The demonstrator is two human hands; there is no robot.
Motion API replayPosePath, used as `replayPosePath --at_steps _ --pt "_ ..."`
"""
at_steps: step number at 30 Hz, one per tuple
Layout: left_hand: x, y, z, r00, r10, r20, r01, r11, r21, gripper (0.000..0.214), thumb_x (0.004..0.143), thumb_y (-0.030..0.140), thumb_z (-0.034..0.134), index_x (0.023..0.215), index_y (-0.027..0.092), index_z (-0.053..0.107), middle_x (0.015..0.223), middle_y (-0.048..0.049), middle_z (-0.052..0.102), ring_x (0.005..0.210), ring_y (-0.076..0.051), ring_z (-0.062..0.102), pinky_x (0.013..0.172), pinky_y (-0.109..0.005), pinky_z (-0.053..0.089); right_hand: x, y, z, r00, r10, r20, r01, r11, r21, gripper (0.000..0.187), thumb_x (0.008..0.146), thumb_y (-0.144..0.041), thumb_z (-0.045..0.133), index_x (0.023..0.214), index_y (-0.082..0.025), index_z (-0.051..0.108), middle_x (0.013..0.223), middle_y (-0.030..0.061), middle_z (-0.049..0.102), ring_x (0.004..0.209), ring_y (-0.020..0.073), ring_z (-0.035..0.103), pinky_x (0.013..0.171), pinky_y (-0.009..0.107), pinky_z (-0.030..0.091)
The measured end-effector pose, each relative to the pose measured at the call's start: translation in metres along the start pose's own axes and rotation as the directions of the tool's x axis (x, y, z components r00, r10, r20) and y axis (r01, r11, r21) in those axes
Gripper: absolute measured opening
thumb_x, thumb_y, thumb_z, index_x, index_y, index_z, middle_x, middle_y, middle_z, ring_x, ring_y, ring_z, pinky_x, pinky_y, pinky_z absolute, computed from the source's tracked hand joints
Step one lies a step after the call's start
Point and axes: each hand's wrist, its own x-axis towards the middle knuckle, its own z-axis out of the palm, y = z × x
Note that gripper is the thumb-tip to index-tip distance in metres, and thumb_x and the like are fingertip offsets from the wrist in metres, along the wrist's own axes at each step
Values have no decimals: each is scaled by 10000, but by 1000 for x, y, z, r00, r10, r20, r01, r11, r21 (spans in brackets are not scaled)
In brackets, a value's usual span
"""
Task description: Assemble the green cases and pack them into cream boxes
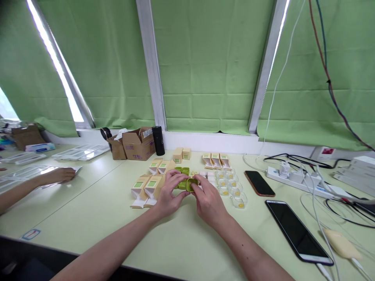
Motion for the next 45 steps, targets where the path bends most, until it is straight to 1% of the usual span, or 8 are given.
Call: replayPosePath --at_steps 6,17,25,28,32,37,41,45 --pt "0 2 0 1000 2 -3 -2 1000 0 439 858 166 797 1281 228 696 1171 -124 729 1220 -334 514 1048 -549 486 0 0 -1 997 -6 -78 9 999 36 302 1003 -76 534 1253 -201 648 1344 197 647 1220 299 683 952 441 628" --pt "1 2 -1 1000 15 -17 -15 1000 2 449 866 182 802 1298 230 688 1181 -127 728 1225 -340 514 1039 -565 495 2 -1 -1 995 -50 -87 52 998 18 335 1016 -68 500 1269 -219 661 1355 186 636 1243 297 664 934 440 640" --pt "0 2 -1 1000 7 6 -7 1000 -4 451 919 260 763 1356 232 655 1198 -128 724 1243 -334 500 1045 -548 498 -1 -2 -1 992 82 -100 -66 985 158 354 1021 -135 532 1358 -238 567 1383 159 664 1343 290 633 1083 481 589" --pt "1 4 -3 1000 -1 12 1 1000 -18 412 970 259 676 1378 226 624 1223 -134 713 1246 -328 495 1034 -538 501 -3 -3 2 979 182 -92 -153 954 257 303 1033 -179 527 1328 -242 555 1406 152 658 1336 283 634 1056 473 605" --pt "3 7 -5 999 -41 -14 41 999 -20 318 1010 235 580 1324 232 631 1206 -127 717 1242 -320 492 1044 -542 490 -4 -2 5 916 399 -39 -343 830 440 241 1058 -319 542 1285 -243 564 1341 142 683 1118 249 722 873 413 671" --pt "2 6 -3 1000 -15 -9 15 999 47 369 975 163 579 1335 237 611 1238 -128 700 1250 -329 478 1064 -572 470 2 -2 3 788 612 67 -509 586 630 302 1036 -524 582 1118 -235 596 1002 64 746 803 195 739 740 347 653" --pt "0 7 -1 999 40 35 -43 994 104 458 942 123 613 1386 232 589 1286 -135 689 1248 -331 484 1073 -570 453 8 -5 0 712 684 157 -567 428 704 438 992 -656 582 951 -220 607 890 51 733 729 191 733 718 336 637" --pt "0 9 -1 996 70 60 -78 985 152 469 944 123 633 1397 237 602 1334 -131 670 1273 -336 484 1080 -562 445 9 -7 1 681 699 221 -583 334 741 508 948 -722 599 889 -218 601 861 53 727 703 206 750 649 319 621"
